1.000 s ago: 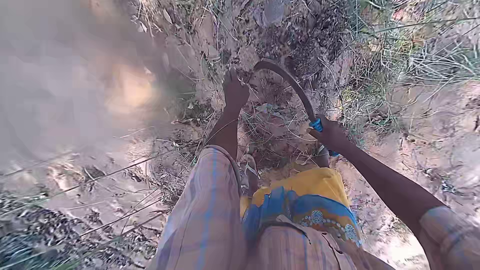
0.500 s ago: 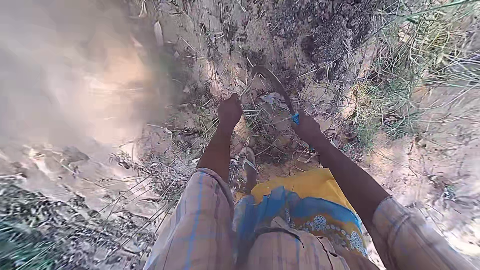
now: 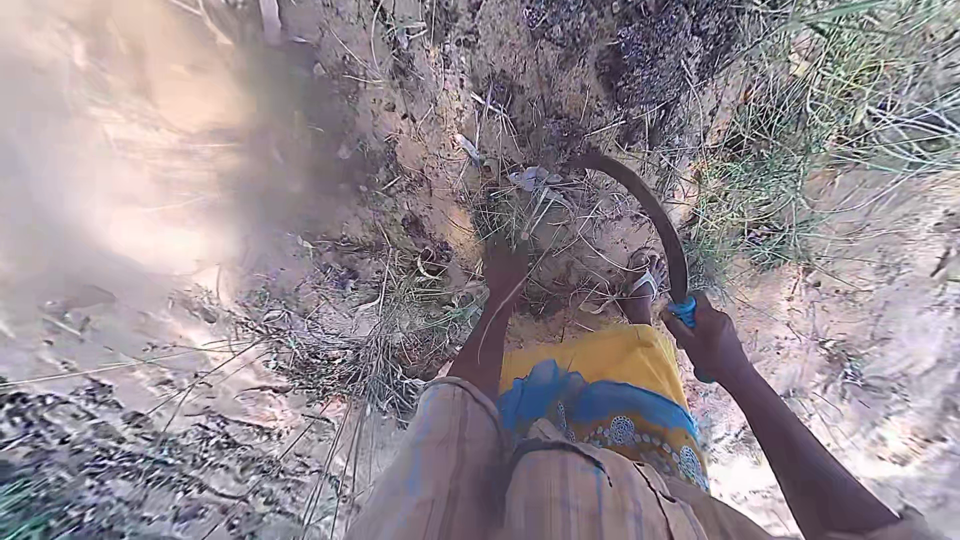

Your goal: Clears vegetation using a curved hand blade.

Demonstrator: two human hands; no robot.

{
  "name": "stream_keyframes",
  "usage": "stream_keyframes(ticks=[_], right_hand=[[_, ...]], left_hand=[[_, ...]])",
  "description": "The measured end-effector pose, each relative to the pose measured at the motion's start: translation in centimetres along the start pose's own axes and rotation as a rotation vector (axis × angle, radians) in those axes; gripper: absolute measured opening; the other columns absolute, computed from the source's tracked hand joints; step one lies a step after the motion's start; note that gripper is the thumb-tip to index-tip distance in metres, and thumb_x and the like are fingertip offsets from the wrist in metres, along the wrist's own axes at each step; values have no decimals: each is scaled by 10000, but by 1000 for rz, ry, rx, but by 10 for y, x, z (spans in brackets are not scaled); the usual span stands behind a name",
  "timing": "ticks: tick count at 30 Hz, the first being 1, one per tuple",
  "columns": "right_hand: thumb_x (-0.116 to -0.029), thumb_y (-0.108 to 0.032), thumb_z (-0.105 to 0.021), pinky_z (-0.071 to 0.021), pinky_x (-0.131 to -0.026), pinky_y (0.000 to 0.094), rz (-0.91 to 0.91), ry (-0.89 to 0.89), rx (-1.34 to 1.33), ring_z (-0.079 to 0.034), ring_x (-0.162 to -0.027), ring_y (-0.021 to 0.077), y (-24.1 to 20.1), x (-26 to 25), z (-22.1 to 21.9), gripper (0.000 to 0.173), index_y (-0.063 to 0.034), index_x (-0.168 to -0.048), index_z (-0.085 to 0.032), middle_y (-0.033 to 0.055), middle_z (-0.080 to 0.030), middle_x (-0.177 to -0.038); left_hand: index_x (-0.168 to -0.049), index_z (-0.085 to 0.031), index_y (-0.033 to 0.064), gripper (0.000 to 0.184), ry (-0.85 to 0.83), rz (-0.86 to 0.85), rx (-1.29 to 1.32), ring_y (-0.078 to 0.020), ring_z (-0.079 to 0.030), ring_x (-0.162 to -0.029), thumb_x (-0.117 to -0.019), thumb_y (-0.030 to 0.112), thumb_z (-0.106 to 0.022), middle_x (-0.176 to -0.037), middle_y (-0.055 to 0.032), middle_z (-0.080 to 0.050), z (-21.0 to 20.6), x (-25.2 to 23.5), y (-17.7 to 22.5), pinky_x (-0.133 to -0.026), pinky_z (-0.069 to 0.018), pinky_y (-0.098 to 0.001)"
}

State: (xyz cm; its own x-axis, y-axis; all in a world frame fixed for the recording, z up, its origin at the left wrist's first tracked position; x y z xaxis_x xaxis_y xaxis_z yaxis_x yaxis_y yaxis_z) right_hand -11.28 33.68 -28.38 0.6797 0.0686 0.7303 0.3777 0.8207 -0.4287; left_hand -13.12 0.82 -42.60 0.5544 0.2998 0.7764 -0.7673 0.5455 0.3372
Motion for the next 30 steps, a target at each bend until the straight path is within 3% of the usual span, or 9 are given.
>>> stream_keyframes(ticks=[3, 8, 9, 12, 14, 19, 22, 26, 30], right_hand=[[-1004, -215, -639, -507, -718, 614, 92, -106, 20, -655, -764, 425, -27, -77, -31, 405, 90, -1260, -562, 256, -649, -833], [-1034, -230, -634, -512, -754, 651, 71, -260, 28, -672, -862, 476, -24, -124, -80, 394, 61, -1286, -550, 294, -662, -926], [-1037, -226, -628, -513, -774, 642, 59, -287, 29, -672, -882, 474, -23, -126, -84, 399, 62, -1299, -542, 295, -662, -944], [-1045, -259, -605, -504, -838, 646, 5, -387, 118, -670, -978, 484, -26, -131, -99, 446, 64, -1337, -510, 305, -662, -1025], [-1055, -291, -584, -498, -874, 664, -67, -425, 217, -656, -1076, 506, -33, -132, -107, 488, 48, -1390, -479, 324, -655, -1126], [-1068, -302, -556, -519, -884, 634, -247, -432, 213, -664, -1079, 477, -42, -97, -117, 490, 44, -1401, -460, 314, -646, -1172], [-1075, -302, -541, -551, -797, 500, -398, -540, 90, -684, -849, 327, -17, -4, -91, 472, 16, -1412, -456, 203, -651, -1009], [-1007, -236, -660, -535, -700, 559, -508, -448, 34, -667, -721, 372, 37, 121, -63, 419, 62, -1283, -555, 220, -655, -825], [-982, -258, -647, -531, -634, 534, -239, -261, 43, -661, -662, 354, 35, 81, -51, 416, 82, -1216, -595, 205, -660, -776]], left_hand=[[-1637, -61, -16, 884, -13, 158, 369, -403, -254, -1546, -1072, 550, -439, -1667, -292, -206, 6, -24, 18, -1246, -252, -540], [-1622, -55, 9, 1019, -287, 266, 226, -370, -520, -1357, -948, 338, -746, -1520, -286, -449, -11, -33, 46, -1105, -454, -515], [-1611, -76, -19, 964, -340, 259, 140, -371, -554, -1310, -956, 259, -726, -1481, -291, -484, -19, -31, 46, -1064, -479, -514], [-1389, -457, -150, 441, -358, 157, -101, -437, -564, -1279, -1092, 175, -467, -1355, -342, -559, -23, -24, 37, -1072, -443, -577], [-1296, -560, -122, 437, -272, 95, -223, -468, -600, -1242, -1136, 208, -324, -1291, -344, -604, -11, -26, 21, -1049, -458, -622], [-1354, -580, -10, 440, -243, 84, -482, -508, -620, -1204, -1139, 274, -322, -1251, -325, -645, 18, -40, -17, -964, -466, -710], [-1356, -567, -8, 407, -237, 111, -576, -546, -610, -1189, -1134, 248, -341, -1229, -349, -639, 40, -39, -44, -937, -460, -733], [-1390, -548, -5, 378, -446, 185, -757, -561, -634, -1142, -1115, 210, -403, -1199, -357, -654, 27, 26, -131, -905, -487, -725], [-1338, -633, -7, 372, -642, 47, -723, -485, -510, -1342, -1058, 213, -524, -1417, -271, -571, -39, 55, -137, -1073, -380, -699]])
Point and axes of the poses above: each hand's wrist, its own x-axis away from the middle knuckle, its own z-axis out of the back of the hand, y = z × x, the point moved 7 cm from there along -x, towards the middle knuckle
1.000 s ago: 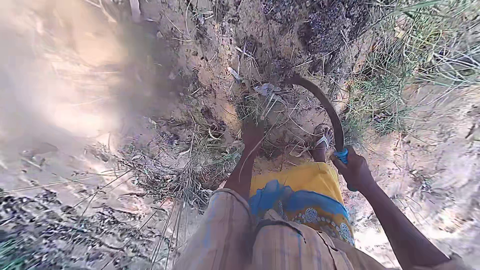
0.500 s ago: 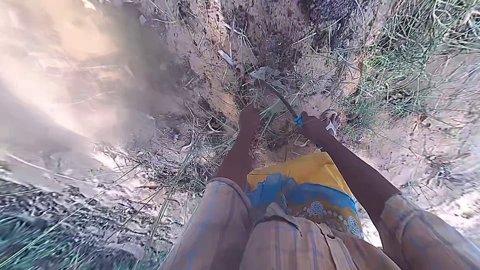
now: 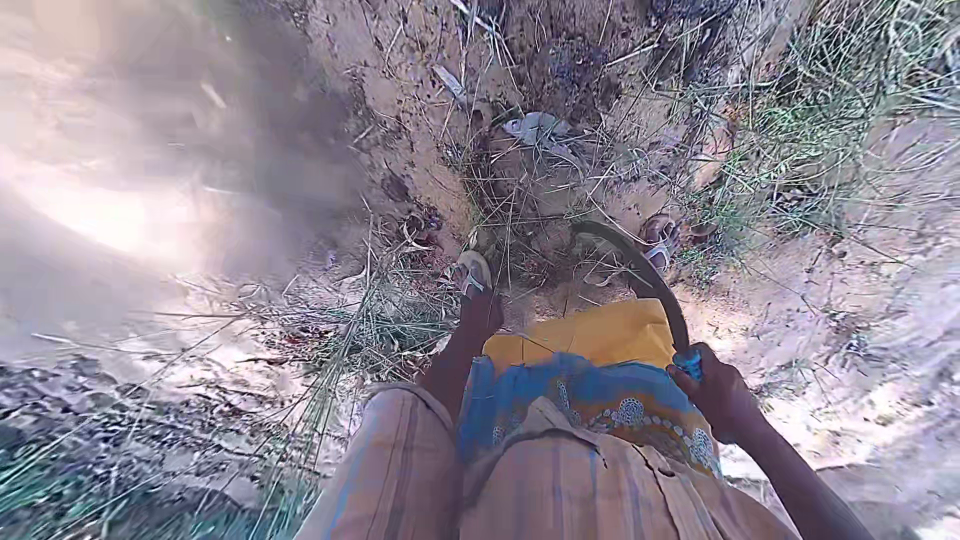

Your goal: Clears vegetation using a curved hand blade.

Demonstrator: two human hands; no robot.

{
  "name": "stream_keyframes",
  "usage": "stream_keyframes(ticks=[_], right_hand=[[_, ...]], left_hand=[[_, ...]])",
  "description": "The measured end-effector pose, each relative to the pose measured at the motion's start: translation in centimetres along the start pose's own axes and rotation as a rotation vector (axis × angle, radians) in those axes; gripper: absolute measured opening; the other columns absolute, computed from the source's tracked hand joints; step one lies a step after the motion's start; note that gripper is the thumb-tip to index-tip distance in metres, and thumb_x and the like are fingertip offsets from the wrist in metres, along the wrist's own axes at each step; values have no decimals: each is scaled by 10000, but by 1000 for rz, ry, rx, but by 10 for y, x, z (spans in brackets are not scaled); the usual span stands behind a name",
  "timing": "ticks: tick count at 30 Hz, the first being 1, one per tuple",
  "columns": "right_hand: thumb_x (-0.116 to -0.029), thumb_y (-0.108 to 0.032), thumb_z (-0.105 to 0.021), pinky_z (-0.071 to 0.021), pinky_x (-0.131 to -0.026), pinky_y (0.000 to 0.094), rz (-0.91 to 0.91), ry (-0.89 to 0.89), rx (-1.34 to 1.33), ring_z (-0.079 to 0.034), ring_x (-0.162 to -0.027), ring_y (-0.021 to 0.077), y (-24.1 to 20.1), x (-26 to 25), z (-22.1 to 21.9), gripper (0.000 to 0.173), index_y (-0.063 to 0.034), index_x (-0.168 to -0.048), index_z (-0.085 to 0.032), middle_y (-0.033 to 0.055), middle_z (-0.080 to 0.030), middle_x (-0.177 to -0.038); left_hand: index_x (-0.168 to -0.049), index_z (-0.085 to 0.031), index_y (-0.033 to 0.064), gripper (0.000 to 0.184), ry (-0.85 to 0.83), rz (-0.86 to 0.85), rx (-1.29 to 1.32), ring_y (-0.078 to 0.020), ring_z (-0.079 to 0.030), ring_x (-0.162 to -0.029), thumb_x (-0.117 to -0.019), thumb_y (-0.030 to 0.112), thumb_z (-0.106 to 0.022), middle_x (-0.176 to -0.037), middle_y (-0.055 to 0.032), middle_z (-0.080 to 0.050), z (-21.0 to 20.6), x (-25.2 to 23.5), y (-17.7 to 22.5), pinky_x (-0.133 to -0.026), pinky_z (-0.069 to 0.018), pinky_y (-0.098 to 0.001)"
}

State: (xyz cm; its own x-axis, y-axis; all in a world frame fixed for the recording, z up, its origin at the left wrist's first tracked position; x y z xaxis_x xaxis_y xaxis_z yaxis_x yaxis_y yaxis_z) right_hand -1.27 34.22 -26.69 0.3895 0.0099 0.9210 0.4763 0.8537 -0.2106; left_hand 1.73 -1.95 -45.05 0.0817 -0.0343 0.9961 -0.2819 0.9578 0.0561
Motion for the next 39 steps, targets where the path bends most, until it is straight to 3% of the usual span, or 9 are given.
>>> stream_keyframes(ticks=[3, 6, 8, 12, 16, 27, 32, 35, 39], right_hand=[[-972, -312, -613, -519, -596, 450, 211, 109, -26, -631, -625, 265, -35, -37, 9, 441, 85, -1164, -607, 158, -647, -748], [-980, -291, -624, -546, -616, 408, 294, 166, -84, -642, -633, 219, -69, -73, 4, 428, 84, -1186, -595, 147, -658, -778], [-989, -249, -643, -540, -604, 464, 278, 159, -86, -640, -611, 260, -89, -102, -2, 386, 61, -1210, -581, 156, -640, -750], [-1035, -250, -640, -542, -611, 547, 168, 20, -56, -644, -637, 348, -103, -151, -23, 376, 49, -1242, -545, 213, -632, -800], [-1033, -235, -623, -542, -700, 563, 104, -108, 10, -667, -738, 370, -93, -177, -39, 394, 56, -1282, -535, 236, -646, -910], [-1060, -312, -564, -489, -850, 667, -19, -80, 303, -653, -1068, 513, -102, -196, -31, 452, 55, -1324, -534, 321, -660, -1115], [-1042, -265, -590, -513, -786, 613, -16, -68, 147, -676, -883, 455, -43, -104, -18, 482, 83, -1366, -508, 288, -670, -974], [-979, -252, -627, -513, -598, 557, 46, 74, 28, -646, -634, 380, 2, -41, -15, 416, 107, -1186, -598, 227, -648, -750], [-953, -296, -631, -514, -560, 430, 174, 233, -94, -615, -574, 250, -26, -49, 0, 445, 113, -1128, -607, 165, -632, -707]], left_hand=[[-1197, -676, -72, 341, 415, -129, 343, -484, -594, -1231, -1074, 167, -467, -1255, -313, -643, 71, 7, 23, -1032, -412, -693], [-1106, -641, -105, 385, 1024, -258, 799, -223, -654, -938, -1069, 139, -344, -1012, -193, -685, 156, 15, 18, -876, -508, -393], [-1247, -586, -87, 417, 940, -215, 1040, -147, -627, -988, -1117, 202, -315, -1112, -158, -658, 186, -11, 22, -862, -501, -299], [-1547, -342, -58, 612, 433, -21, 862, -380, -489, -1408, -1087, 310, -506, -1492, -290, -499, 172, -85, 58, -1171, -379, -533], [-1376, -506, -99, 413, 330, 39, 818, -370, -642, -1148, -1080, 184, -456, -1279, -290, -611, 129, -106, 71, -991, -513, -527], [-1299, -607, -94, 418, 405, -134, 517, -438, -609, -1236, -1123, 189, -355, -1272, -313, -637, 156, -89, 46, -1078, -428, -598], [-1256, -613, -108, 394, 426, -161, 532, -442, -634, -1144, -1126, 177, -375, -1170, -314, -660, 141, -67, 36, -1024, -445, -600], [-1259, -609, -87, 447, 202, -98, 224, -521, -633, -1155, -1136, 263, -359, -1168, -345, -659, 101, -60, 13, -966, -458, -708], [-1336, -602, -58, 512, 302, -61, 163, -522, -481, -1352, -1080, 377, -522, -1418, -319, -542, 137, -44, 29, -1065, -366, -719]])
Point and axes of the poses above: each hand's wrist, its own x-axis away from the middle knuckle, its own z-axis out of the back of the hand, y = z × x, the point moved 7 cm from there along -x, towards the middle knuckle
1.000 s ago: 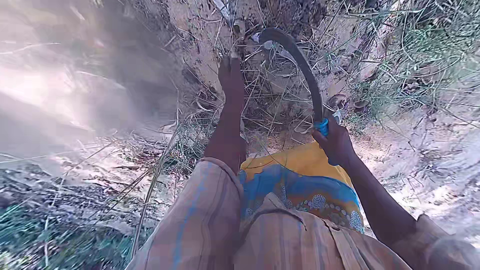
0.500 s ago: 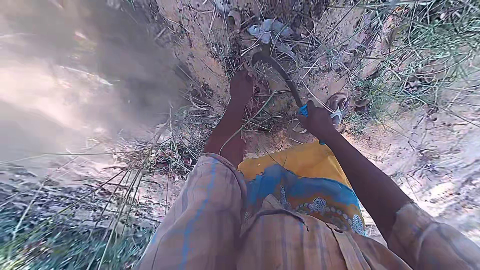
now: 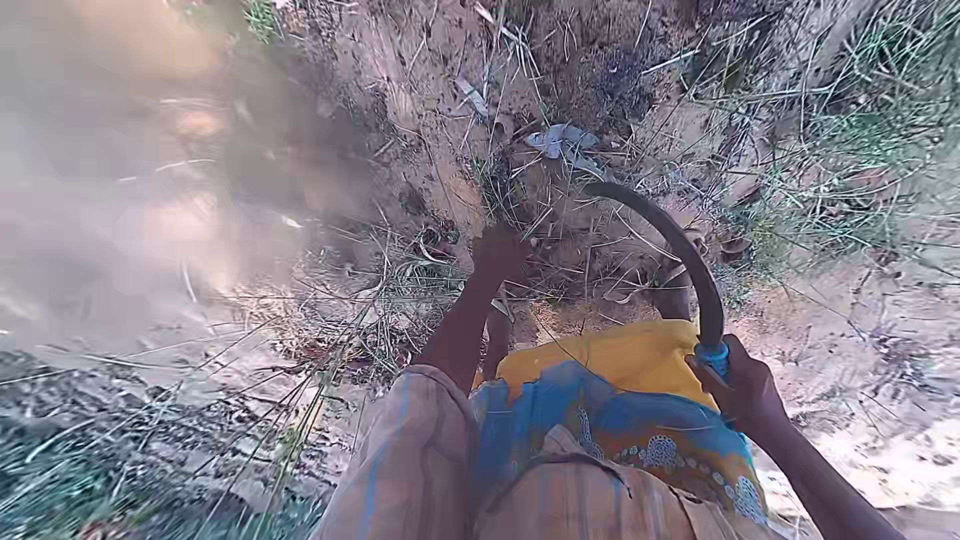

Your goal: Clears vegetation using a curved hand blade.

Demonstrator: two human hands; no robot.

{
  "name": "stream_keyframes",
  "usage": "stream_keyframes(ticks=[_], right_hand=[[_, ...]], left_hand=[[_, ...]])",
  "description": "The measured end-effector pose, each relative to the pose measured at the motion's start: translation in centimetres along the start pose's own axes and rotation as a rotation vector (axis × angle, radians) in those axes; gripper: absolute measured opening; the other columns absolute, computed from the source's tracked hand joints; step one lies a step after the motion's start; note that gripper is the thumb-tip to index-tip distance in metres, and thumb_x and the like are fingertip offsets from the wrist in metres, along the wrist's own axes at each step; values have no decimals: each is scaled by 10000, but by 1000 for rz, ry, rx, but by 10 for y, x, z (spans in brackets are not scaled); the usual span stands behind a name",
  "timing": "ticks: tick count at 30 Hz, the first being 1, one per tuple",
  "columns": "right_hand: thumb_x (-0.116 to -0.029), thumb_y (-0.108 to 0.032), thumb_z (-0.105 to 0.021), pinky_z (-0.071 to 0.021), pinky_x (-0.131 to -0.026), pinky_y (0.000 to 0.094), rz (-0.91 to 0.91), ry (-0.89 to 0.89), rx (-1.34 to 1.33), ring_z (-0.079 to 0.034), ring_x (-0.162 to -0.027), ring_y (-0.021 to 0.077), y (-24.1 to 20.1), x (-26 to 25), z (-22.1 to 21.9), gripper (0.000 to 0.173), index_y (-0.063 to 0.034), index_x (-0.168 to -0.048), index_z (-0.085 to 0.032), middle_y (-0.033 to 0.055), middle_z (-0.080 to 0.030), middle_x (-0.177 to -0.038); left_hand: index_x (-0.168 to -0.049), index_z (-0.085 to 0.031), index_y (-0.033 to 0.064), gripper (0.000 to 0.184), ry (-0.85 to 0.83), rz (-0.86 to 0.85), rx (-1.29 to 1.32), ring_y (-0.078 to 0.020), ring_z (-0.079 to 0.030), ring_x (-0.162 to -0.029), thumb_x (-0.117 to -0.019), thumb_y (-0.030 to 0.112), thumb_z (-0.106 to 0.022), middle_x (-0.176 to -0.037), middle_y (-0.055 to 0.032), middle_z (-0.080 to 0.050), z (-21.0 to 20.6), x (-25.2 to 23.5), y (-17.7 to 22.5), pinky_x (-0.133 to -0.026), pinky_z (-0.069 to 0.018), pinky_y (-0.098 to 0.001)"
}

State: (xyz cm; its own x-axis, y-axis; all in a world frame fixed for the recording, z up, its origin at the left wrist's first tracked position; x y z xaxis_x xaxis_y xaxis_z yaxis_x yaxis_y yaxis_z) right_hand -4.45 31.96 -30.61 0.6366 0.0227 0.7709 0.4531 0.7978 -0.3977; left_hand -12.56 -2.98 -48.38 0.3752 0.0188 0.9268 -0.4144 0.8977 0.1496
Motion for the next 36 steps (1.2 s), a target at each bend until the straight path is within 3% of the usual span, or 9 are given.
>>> stream_keyframes(ticks=[6, 9, 12, 17, 22, 27, 31, 33, 36], right_hand=[[-963, -285, -633, -553, -583, 194, 136, 281, -335, -617, -577, -4, -19, -13, -1, 460, 159, -1064, -569, 24, -649, -704], [-966, -281, -624, -537, -576, 169, 95, 303, -334, -602, -565, -30, -2, -8, 5, 432, 140, -1039, -563, -6, -631, -684], [-958, -297, -621, -525, -559, 183, 39, 294, -263, -595, -550, -8, 17, -4, 11, 442, 132, -1057, -583, 20, -628, -677], [-951, -308, -623, -519, -541, 222, -24, 278, -284, -598, -539, 41, 33, 3, 4, 435, 113, -1059, -603, 49, -632, -669], [-935, -303, -628, -521, -544, 209, -79, 287, -373, -601, -546, 23, 38, 1, 1, 426, 99, -1075, -607, 29, -631, -675], [-935, -306, -626, -516, -550, 196, -119, 273, -423, -596, -553, 5, 45, 0, -3, 434, 97, -1093, -599, 10, -624, -682], [-940, -308, -625, -519, -566, 202, -116, 286, -437, -601, -569, 10, 42, -6, -3, 429, 90, -1097, -600, 19, -631, -700], [-940, -306, -628, -520, -569, 189, -109, 299, -452, -599, -571, -4, 40, -6, -2, 442, 102, -1108, -600, 13, -631, -700], [-940, -301, -628, -521, -557, 178, -102, 310, -461, -598, -556, -12, 45, -4, -1, 439, 108, -1096, -591, 1, -627, -686]], left_hand=[[-1325, -569, -67, 384, 708, -310, 528, -299, -605, -1214, -1050, 176, -457, -1303, -248, -620, 136, -23, 79, -1040, -465, -422], [-1479, -422, -74, 471, 657, -216, 725, -272, -568, -1307, -1107, 214, -399, -1432, -255, -554, 146, -59, 91, -1098, -445, -377], [-1441, -423, -125, 444, 502, -137, 674, -325, -568, -1267, -1132, 171, -307, -1385, -300, -543, 108, -76, 106, -1080, -451, -424], [-1512, -418, -51, 704, 579, -163, 559, -445, -408, -1430, -943, 236, -719, -1535, -316, -419, 73, -41, 122, -1169, -345, -571], [-1286, -613, -69, 450, 790, -330, 674, -199, -677, -969, -1000, 275, -668, -1134, -187, -687, 115, -23, 145, -898, -544, -349], [-1213, -672, 5, 273, 761, -342, 420, -117, -690, -887, -1032, 159, -537, -1082, -102, -704, 193, -35, 204, -838, -563, -284], [-1126, -623, -60, 191, 722, -500, 745, -92, -697, -774, -1024, 85, -554, -968, -85, -683, 186, -37, 187, -753, -601, -259], [-1213, -568, -83, 226, 720, -459, 1016, -140, -684, -909, -1059, 68, -502, -1060, -125, -647, 166, -39, 156, -837, -589, -287], [-1404, -509, -52, 386, 704, -212, 965, -197, -584, -1149, -1037, 67, -504, -1333, -184, -593, 126, -55, 131, -939, -487, -342]])
Point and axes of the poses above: each hand's wrist, its own x-axis away from the middle knuckle, its own z-axis out of the back of the hand, y = z × x, the point moved 7 cm from there along -x, towards the middle knuckle
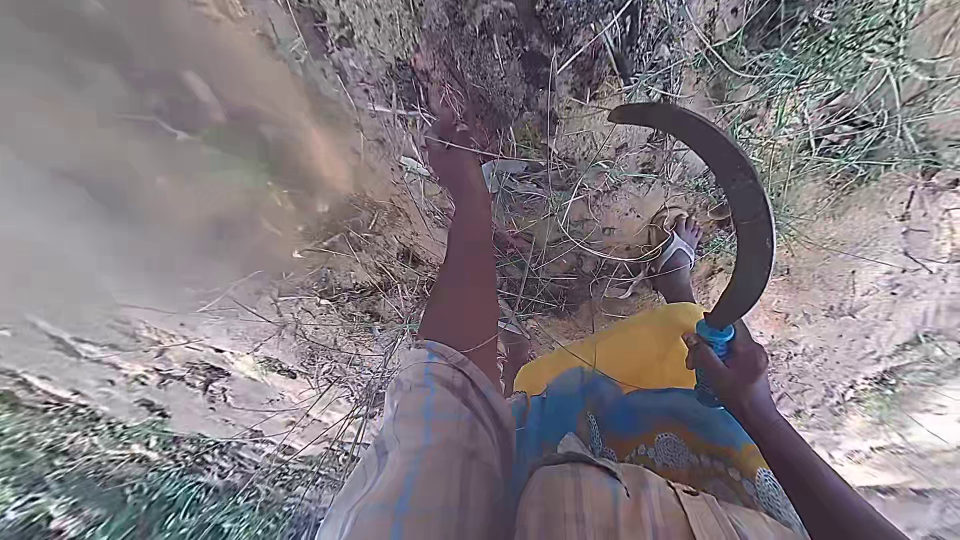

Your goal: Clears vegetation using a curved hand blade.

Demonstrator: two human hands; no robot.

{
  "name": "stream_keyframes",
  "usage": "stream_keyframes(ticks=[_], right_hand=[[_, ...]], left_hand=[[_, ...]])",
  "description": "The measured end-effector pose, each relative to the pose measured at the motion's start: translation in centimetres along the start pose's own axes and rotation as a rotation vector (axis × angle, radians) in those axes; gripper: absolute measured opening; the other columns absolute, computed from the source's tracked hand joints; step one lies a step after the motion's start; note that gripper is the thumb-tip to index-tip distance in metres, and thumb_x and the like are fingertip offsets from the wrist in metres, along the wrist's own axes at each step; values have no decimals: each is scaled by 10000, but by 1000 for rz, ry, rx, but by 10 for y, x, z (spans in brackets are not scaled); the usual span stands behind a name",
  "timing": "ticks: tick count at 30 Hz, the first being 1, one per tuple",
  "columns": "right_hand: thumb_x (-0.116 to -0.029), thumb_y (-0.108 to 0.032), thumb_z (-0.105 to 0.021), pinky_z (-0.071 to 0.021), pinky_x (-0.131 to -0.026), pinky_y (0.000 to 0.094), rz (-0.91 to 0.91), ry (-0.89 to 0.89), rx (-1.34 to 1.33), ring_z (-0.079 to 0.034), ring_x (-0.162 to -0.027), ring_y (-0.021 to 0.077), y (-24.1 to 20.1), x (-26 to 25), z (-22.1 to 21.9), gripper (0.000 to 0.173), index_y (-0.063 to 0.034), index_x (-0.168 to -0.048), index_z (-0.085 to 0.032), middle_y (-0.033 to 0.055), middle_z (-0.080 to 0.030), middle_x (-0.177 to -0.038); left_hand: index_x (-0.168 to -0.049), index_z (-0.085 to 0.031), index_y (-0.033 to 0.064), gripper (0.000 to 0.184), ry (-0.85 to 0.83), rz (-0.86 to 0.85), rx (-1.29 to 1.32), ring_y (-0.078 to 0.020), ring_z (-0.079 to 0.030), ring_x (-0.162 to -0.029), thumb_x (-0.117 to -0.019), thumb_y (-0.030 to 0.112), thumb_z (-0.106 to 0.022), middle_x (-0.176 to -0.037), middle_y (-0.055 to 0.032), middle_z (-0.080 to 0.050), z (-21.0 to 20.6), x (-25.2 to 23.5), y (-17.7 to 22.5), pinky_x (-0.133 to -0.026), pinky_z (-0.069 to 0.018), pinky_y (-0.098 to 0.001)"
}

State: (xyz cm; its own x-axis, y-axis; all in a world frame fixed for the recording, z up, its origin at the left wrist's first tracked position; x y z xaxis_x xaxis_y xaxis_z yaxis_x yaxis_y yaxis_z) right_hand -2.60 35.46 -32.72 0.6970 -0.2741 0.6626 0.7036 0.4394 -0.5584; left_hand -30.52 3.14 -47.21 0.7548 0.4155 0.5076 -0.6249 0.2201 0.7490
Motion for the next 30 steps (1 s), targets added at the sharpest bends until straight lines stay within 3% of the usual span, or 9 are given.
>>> stream_keyframes(ticks=[2, 4, 7, 10, 13, 16, 18, 24, 30], right_hand=[[-945, -309, -622, -518, -553, 180, -7, -12, 19, -595, -553, -10, 7, 1, 1, 434, 99, -1091, -591, -3, -624, -682], [-954, -323, -618, -522, -555, 197, -12, -30, 48, -600, -557, 7, 13, 3, -1, 445, 98, -1099, -594, 13, -627, -687], [-948, -330, -622, -529, -560, 261, 27, -42, 125, -619, -565, 78, 12, 2, -2, 460, 104, -1103, -616, 75, -650, -704], [-942, -301, -626, -539, -572, 311, 172, -41, 193, -643, -585, 149, -8, -12, -3, 450, 124, -1091, -633, 143, -674, -732], [-945, -299, -614, -537, -583, 355, 301, -33, 232, -660, -614, 202, -36, -36, -5, 450, 122, -1102, -632, 177, -681, -760], [-951, -313, -596, -501, -583, 403, 328, -82, 261, -623, -613, 226, -59, -59, -4, 413, 66, -1114, -611, 143, -635, -730], [-935, -305, -613, -466, -553, 454, 337, -139, 285, -597, -593, 257, -67, -72, -7, 391, 43, -1112, -608, 129, -604, -701], [-977, -255, -648, -484, -580, 571, 339, -359, 362, -642, -649, 380, -70, -109, -43, 339, 28, -1159, -600, 182, -627, -731], [-1037, -253, -612, -493, -763, 662, 131, -479, 625, -675, -910, 511, -71, -121, -68, 398, 62, -1264, -529, 289, -669, -914]], left_hand=[[-1444, -472, -73, 450, -98, 67, -163, -260, -558, -1278, -1031, 85, -559, -1414, -247, -555, -26, 16, -18, -1063, -459, -378], [-1426, -492, -79, 490, -130, 47, -209, -286, -565, -1279, -992, 112, -616, -1380, -266, -574, -47, 31, -24, -1083, -456, -393], [-1465, -480, -46, 595, -157, 145, -377, -380, -501, -1361, -1030, 341, -601, -1440, -293, -522, -57, 37, -23, -1125, -415, -503], [-1359, -568, -51, 626, -238, 228, -591, -429, -465, -1386, -1043, 490, -547, -1430, -305, -519, -56, 26, -13, -1123, -380, -588], [-1331, -599, -52, 461, -312, 253, -715, -396, -545, -1336, -1092, 313, -449, -1383, -265, -595, -51, 24, -3, -1086, -417, -596], [-1285, -589, -87, 394, -365, 245, -610, -343, -633, -1203, -1095, 225, -440, -1282, -264, -635, -44, 29, -12, -1026, -489, -527], [-1266, -576, -120, 373, -413, 216, -553, -357, -617, -1148, -1100, 169, -409, -1234, -290, -618, -35, 38, -16, -1013, -463, -524], [-1252, -577, -95, 388, -430, 74, -594, -249, -611, -891, -1139, 177, -323, -1049, -213, -629, 0, 66, -13, -856, -504, -421], [-1165, -621, -99, 387, -425, 9, -671, -320, -628, -1003, -1129, 162, -339, -1069, -241, -659, 14, 75, -2, -941, -464, -506]])
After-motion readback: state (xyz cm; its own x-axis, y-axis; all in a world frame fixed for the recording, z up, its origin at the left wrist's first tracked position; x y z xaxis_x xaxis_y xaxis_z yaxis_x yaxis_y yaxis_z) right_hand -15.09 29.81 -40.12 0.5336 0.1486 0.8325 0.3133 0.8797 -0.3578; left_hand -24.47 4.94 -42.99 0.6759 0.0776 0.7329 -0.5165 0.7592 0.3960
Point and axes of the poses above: each hand's wrist, its own x-axis away from the middle knuckle, its own z-axis out of the back of the hand, y = z × x, the point moved 7 cm from there along -x, towards the middle knuckle
